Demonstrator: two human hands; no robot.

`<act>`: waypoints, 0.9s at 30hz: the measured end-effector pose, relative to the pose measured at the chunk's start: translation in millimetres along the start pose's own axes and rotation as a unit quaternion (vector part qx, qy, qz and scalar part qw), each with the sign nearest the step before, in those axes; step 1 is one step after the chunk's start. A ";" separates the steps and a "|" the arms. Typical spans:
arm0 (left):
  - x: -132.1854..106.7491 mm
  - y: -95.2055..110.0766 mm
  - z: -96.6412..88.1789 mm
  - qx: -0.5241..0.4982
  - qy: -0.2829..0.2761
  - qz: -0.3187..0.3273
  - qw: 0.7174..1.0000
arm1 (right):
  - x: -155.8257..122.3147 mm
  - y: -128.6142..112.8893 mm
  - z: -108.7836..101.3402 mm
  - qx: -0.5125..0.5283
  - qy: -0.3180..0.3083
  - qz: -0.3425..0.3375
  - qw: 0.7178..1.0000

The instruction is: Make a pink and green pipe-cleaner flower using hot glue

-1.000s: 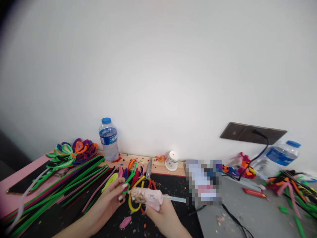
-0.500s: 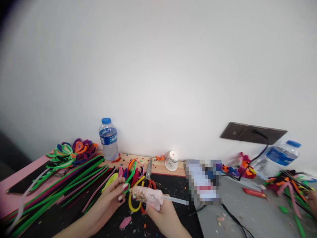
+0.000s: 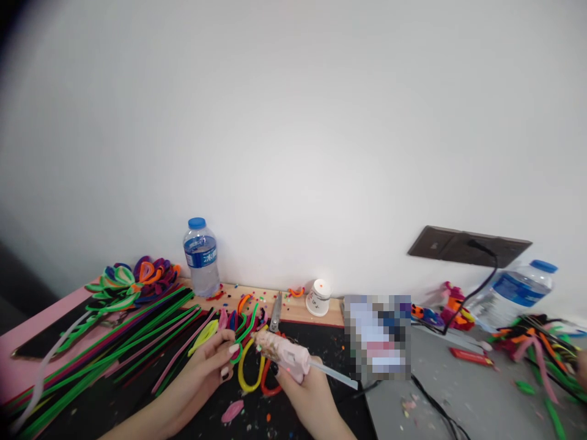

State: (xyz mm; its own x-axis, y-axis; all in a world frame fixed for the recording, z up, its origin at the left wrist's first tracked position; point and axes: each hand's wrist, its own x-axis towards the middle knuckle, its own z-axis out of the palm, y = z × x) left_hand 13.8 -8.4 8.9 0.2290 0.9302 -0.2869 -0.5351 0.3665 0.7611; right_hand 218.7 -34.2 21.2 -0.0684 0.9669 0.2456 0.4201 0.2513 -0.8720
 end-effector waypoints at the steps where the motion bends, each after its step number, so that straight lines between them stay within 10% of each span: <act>1: 0.4 -0.5 -0.9 0.001 -0.005 0.001 1.000 | 0.9 0.7 -1.8 -0.024 0.000 -0.007 1.000; 11: -0.1 -2.3 -5.4 0.004 -0.022 0.014 1.000 | 11.4 13.9 -31.5 -0.366 0.018 0.042 0.929; 27: 0.2 -3.2 -1.5 0.103 -0.067 0.041 0.992 | 9.7 6.1 -28.1 -0.352 0.041 -0.034 0.935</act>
State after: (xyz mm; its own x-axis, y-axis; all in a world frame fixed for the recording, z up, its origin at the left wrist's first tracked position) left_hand 14.3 -9.3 5.5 0.3052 0.9406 -0.1488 -0.3822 0.2641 0.8855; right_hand 246.0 -24.5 30.2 -0.0582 0.9361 0.3468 0.9105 0.1923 -0.3662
